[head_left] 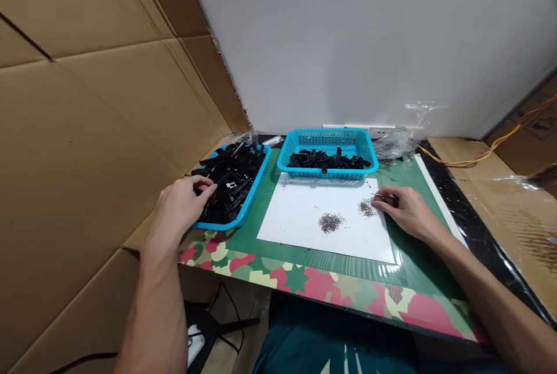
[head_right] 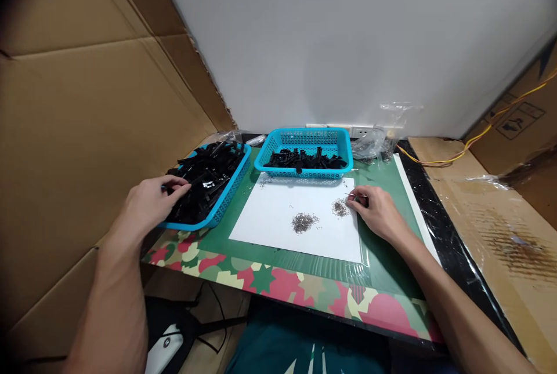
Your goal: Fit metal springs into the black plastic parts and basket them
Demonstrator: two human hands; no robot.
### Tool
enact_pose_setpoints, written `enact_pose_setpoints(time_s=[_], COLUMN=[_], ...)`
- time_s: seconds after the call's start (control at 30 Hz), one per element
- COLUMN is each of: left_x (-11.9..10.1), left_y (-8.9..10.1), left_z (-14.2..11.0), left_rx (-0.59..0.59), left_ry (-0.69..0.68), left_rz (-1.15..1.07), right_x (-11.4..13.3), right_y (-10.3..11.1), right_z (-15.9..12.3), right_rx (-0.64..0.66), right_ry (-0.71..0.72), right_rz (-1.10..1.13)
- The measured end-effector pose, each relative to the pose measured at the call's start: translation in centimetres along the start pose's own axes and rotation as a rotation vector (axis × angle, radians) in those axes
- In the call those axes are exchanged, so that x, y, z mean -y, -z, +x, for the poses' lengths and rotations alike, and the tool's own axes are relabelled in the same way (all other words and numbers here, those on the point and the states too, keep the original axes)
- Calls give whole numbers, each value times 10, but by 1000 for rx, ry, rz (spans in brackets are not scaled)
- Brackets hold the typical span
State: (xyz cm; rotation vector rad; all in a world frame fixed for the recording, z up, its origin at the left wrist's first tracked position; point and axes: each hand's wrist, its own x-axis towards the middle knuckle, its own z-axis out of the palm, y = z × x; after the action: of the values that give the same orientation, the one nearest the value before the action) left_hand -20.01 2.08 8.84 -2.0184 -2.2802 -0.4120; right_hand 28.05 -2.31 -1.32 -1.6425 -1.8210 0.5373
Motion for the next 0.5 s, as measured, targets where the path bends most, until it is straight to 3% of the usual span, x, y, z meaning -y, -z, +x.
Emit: enact_pose_setpoints(time_s=[0.2,0.37,0.5], left_x=[-2,-5,-9], left_y=[-3,-5,-3], left_z=[-7,-5,-5], left_rx=[-65,-36,-66], left_ry=[-52,-76,-78], left_rz=[101,206,198], right_x=[-2,1,6], right_y=[3,5,5], right_z=[-8,-14,-16], right_rx=[-49,-161,-176], right_ry=[-28,-48,-81], right_rz=[84,177,274])
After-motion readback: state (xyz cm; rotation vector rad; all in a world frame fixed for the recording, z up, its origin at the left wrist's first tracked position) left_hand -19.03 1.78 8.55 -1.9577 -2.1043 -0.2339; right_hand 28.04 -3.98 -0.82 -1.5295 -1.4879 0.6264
